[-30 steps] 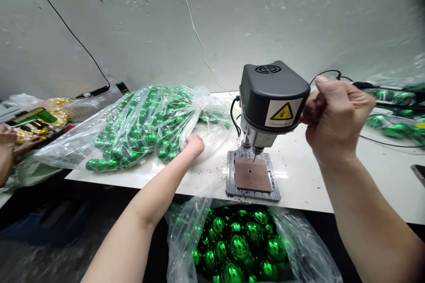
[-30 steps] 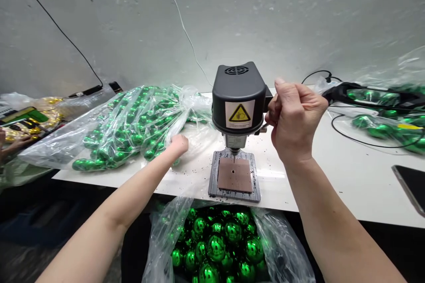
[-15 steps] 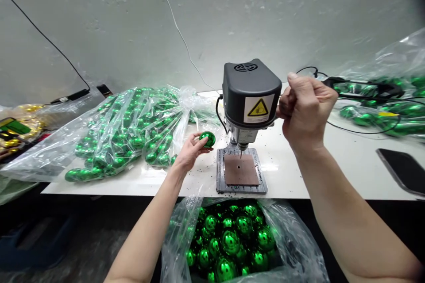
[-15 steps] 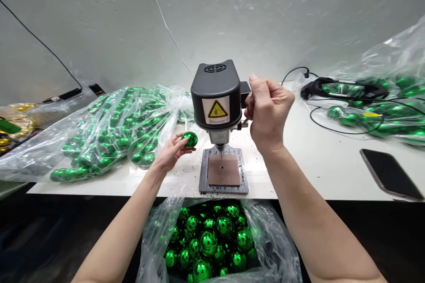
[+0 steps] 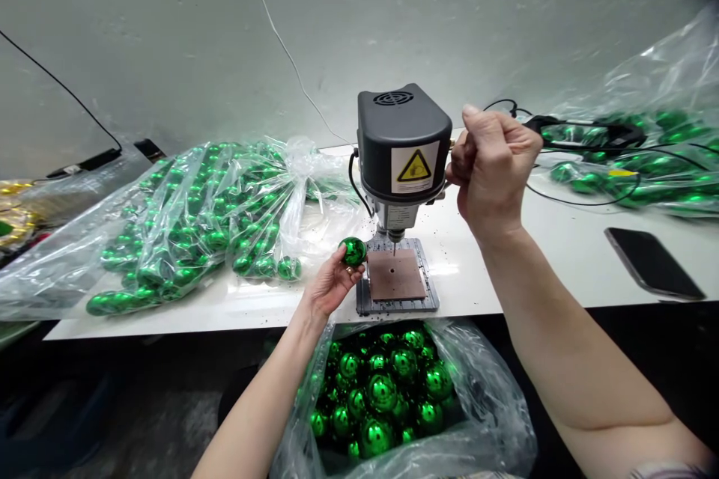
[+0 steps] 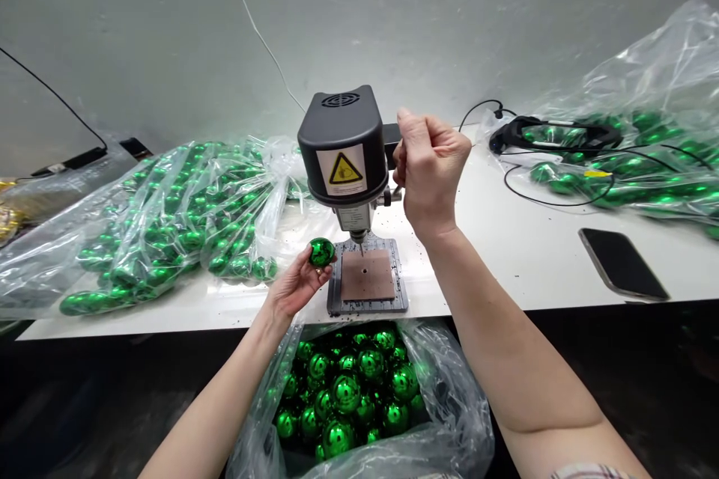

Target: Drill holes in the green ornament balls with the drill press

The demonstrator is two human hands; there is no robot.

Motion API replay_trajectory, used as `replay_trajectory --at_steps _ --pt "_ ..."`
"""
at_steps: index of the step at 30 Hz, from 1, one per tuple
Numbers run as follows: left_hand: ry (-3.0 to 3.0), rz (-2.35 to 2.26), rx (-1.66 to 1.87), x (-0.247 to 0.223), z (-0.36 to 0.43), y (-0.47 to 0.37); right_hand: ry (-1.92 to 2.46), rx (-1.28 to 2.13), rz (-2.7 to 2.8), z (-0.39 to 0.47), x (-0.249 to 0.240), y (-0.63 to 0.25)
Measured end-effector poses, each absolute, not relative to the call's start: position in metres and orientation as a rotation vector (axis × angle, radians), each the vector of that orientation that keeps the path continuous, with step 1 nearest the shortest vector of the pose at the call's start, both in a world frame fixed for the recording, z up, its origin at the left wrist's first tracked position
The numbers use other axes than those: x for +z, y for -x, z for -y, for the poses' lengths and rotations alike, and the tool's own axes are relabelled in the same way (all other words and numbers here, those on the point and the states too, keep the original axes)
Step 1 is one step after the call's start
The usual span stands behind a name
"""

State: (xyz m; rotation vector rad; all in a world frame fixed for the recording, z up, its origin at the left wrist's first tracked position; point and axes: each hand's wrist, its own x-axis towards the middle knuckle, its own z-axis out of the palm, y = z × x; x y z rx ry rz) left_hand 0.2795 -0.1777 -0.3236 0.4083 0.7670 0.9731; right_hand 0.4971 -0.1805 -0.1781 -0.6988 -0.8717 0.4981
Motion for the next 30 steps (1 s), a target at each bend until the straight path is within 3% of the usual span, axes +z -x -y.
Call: replay_trajectory --at_steps 8,19,30 --pt "-0.41 -0.721 0.901 -0.326 0.183 -0.277 0.737 0.472 0.885 0.179 -0.179 -0.498" --pt "-1.131 -1.063 0.996 -0.355 0.192 -0.304 0.784 0.444 0.915 0.179 -0.177 -0.498" --pt "-1.286 -1.079 1.009 -0.374 0.179 -0.324 0.767 0.463 0.887 0.176 -0.178 -0.498"
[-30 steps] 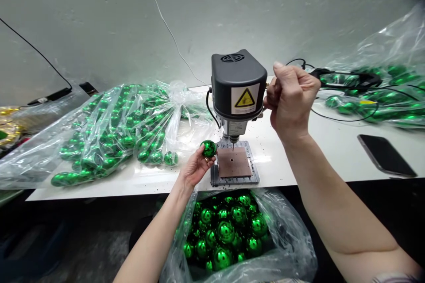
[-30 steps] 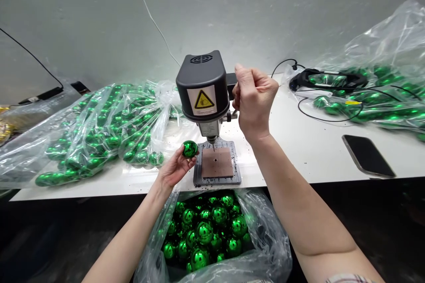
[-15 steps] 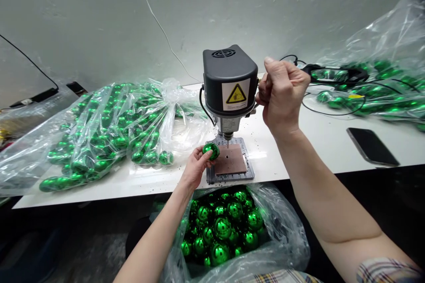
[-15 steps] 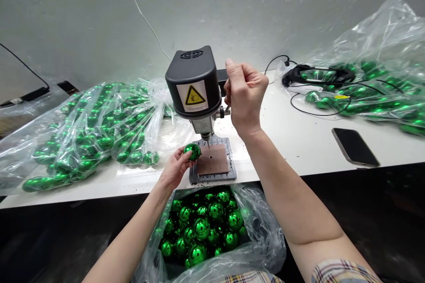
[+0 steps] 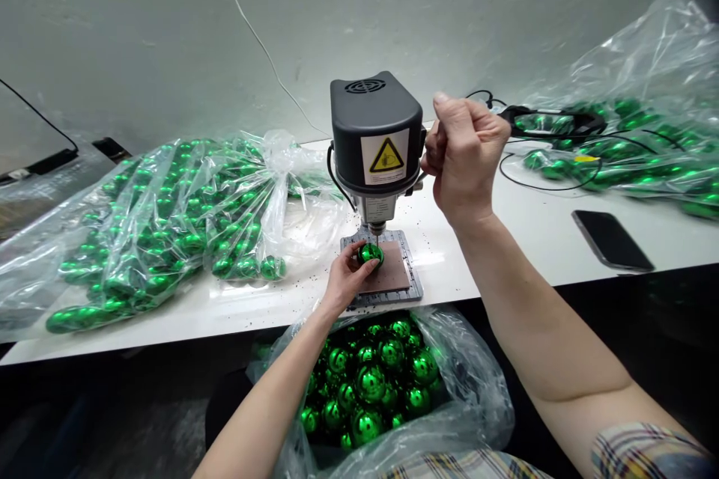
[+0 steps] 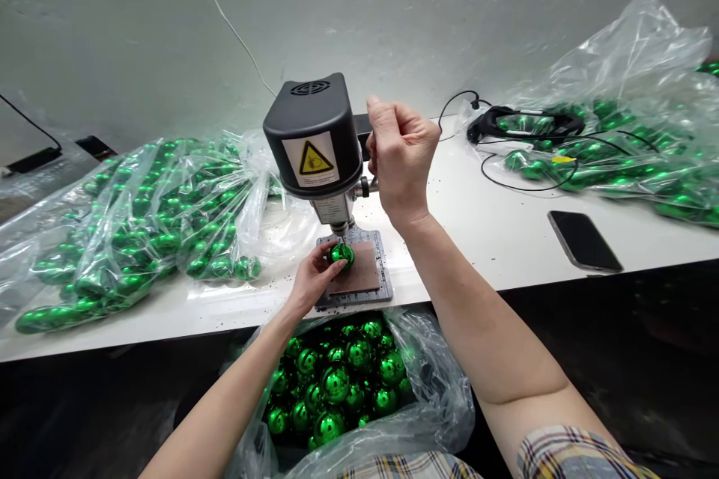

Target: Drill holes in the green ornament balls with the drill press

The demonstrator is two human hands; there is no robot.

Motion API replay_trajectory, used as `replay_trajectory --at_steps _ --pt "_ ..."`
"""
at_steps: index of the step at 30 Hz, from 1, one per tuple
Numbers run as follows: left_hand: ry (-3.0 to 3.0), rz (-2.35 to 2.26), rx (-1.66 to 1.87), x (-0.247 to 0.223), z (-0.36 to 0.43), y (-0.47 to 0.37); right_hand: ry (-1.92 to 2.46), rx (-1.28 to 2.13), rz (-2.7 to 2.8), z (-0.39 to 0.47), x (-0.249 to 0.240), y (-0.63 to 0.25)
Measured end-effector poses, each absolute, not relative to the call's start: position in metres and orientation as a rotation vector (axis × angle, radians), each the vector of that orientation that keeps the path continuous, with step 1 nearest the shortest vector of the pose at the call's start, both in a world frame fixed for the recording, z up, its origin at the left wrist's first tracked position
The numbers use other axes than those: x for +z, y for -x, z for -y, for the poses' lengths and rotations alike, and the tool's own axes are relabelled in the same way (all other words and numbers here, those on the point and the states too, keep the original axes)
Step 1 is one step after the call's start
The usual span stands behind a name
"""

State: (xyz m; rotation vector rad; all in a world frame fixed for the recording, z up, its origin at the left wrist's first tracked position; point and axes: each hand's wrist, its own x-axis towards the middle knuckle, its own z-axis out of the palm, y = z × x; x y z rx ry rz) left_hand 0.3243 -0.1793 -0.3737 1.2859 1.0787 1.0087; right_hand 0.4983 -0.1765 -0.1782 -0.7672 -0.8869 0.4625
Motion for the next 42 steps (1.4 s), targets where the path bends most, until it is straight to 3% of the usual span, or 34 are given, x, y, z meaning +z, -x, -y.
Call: replay_trajectory --at_steps 7,18,36,42 --pt "-1.139 -1.212 1.073 -0.366 0.179 -0.312 0.805 0.555 0.877 0.161 -0.167 -0.501" --pt "-1.508 -1.129 1.04 -0.379 0.182 -0.331 0.932 0.64 0.836 0.146 -0.158 -0.504" --pt "-1.617 -1.019 0.896 -0.376 0.173 -0.329 0.896 0.635 0.875 0.146 -0.16 -0.505" --pt "-1.643 -1.024 0.919 -0.381 0.176 -0.326 0.694 0.597 0.939 0.162 -0.169 -0.504"
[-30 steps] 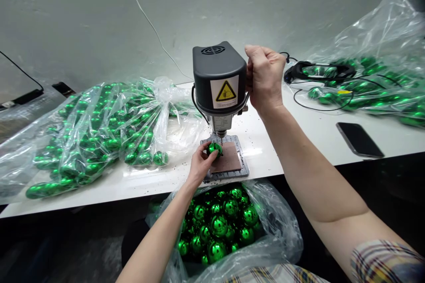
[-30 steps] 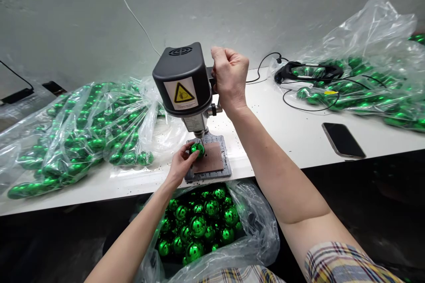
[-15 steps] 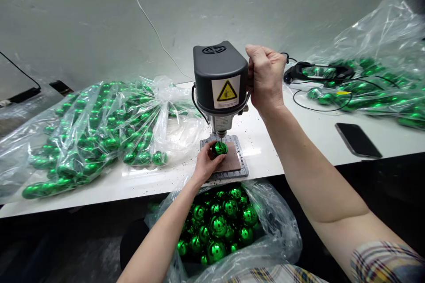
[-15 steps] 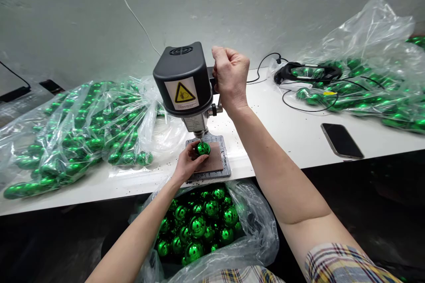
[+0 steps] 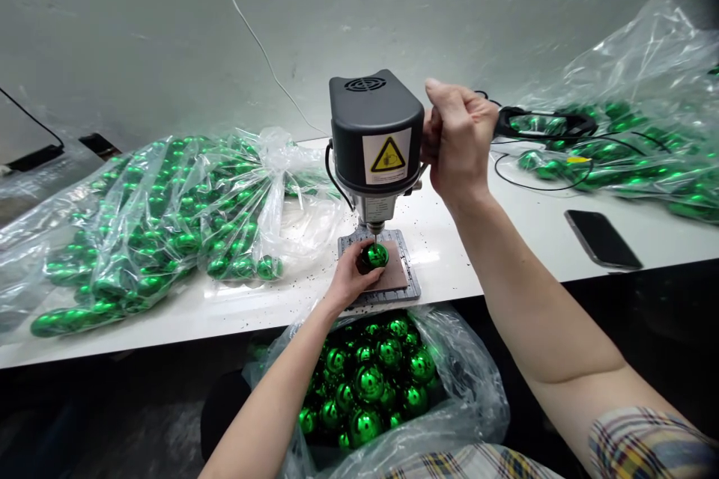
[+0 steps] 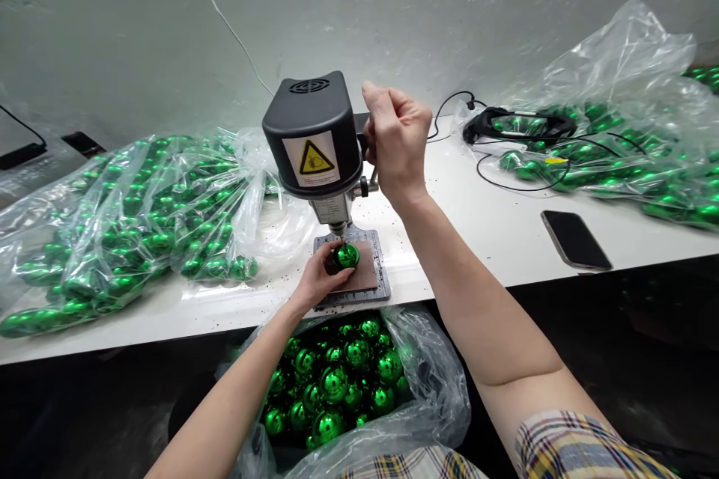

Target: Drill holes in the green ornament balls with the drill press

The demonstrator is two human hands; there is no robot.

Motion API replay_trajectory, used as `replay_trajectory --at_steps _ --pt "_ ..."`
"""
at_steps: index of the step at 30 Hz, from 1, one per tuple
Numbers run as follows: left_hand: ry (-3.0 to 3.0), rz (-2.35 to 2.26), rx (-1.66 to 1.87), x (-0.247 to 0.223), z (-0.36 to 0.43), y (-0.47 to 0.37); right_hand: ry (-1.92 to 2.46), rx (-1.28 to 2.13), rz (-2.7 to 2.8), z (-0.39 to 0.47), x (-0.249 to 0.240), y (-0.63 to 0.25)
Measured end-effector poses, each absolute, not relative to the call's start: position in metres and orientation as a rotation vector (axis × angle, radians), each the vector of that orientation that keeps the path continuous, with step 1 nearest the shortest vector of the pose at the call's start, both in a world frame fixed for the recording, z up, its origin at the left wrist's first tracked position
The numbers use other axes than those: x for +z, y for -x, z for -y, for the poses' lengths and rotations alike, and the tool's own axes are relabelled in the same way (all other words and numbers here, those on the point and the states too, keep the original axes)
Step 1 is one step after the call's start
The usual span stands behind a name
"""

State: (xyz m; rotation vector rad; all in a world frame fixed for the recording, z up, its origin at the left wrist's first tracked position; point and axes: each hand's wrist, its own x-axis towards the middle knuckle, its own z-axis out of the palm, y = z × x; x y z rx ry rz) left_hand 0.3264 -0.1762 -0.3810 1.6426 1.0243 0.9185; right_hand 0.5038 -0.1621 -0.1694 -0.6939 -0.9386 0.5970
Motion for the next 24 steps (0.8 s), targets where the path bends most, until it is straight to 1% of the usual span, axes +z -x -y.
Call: replay_trajectory --at_steps 6,10,19,24 --pt "-1.714 -1.0 0.918 -0.391 0.174 -0.324 0.557 0.37 0.978 0.196 -0.198 -0.497" --pt "-1.777 -1.015 0.914 -0.395 0.172 -0.324 0.492 0.314 1.056 0.207 -0.22 -0.497" --pt "-1.767 -1.044 0.974 -0.395 0.176 -0.327 0.355 0.077 1.272 0.202 -0.262 -0.507" --pt "-1.736 -1.023 1.008 -0.389 0.181 -0.328 0.285 0.023 1.361 0.2 -0.277 -0.513"
